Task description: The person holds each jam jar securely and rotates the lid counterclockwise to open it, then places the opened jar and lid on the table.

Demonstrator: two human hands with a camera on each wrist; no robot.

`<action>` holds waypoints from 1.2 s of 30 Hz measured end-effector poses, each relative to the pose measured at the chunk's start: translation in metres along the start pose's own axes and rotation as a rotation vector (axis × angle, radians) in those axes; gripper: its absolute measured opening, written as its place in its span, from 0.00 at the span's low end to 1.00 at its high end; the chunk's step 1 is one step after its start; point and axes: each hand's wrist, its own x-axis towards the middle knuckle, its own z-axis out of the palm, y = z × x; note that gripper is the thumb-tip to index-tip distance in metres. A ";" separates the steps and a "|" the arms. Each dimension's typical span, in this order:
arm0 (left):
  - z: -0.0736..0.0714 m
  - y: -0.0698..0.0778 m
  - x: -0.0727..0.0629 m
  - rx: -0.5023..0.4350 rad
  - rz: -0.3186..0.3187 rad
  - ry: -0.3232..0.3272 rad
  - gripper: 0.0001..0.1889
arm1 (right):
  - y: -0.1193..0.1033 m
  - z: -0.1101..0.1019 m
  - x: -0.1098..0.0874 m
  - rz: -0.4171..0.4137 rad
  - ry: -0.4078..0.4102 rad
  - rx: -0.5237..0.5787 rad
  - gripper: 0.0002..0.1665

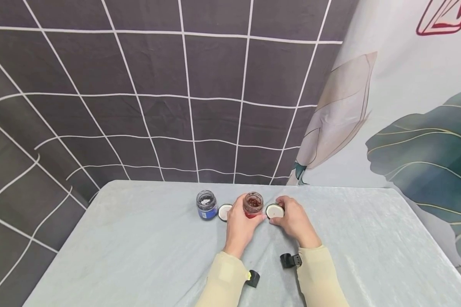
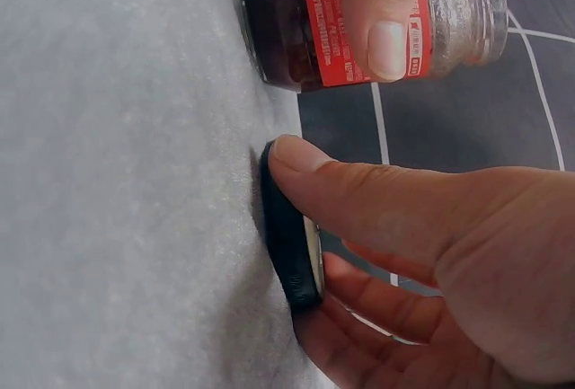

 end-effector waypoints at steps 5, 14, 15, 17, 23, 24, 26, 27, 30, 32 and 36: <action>0.001 -0.001 0.000 0.004 -0.009 -0.014 0.38 | 0.001 0.001 0.000 -0.015 -0.013 -0.003 0.34; -0.001 0.001 -0.001 0.017 -0.036 -0.009 0.41 | 0.002 0.000 -0.001 -0.030 -0.019 0.001 0.34; -0.001 0.001 -0.001 0.020 -0.039 -0.008 0.42 | 0.002 -0.001 -0.002 -0.031 -0.018 0.005 0.34; -0.001 0.000 -0.002 0.025 -0.045 -0.008 0.44 | 0.002 -0.001 -0.002 -0.032 -0.017 0.012 0.34; -0.001 0.000 -0.002 0.026 -0.038 -0.019 0.49 | 0.001 -0.003 -0.002 -0.035 -0.008 0.033 0.32; -0.001 0.001 -0.002 0.024 -0.037 -0.022 0.50 | 0.001 -0.003 -0.002 -0.033 -0.008 0.035 0.32; -0.002 0.002 -0.003 0.017 -0.034 -0.030 0.51 | 0.001 -0.004 -0.002 -0.025 -0.006 0.039 0.32; -0.003 0.003 -0.003 0.012 -0.030 -0.034 0.52 | 0.001 -0.004 -0.002 -0.022 -0.005 0.040 0.32; -0.006 0.007 -0.004 -0.002 -0.005 -0.030 0.54 | 0.001 -0.005 -0.001 -0.024 0.001 0.044 0.33; -0.008 0.010 -0.005 -0.008 0.023 -0.020 0.55 | 0.001 -0.005 -0.001 -0.033 0.010 0.046 0.33; -0.013 0.014 -0.006 -0.017 0.051 -0.005 0.54 | -0.002 -0.008 -0.001 -0.036 0.019 0.049 0.34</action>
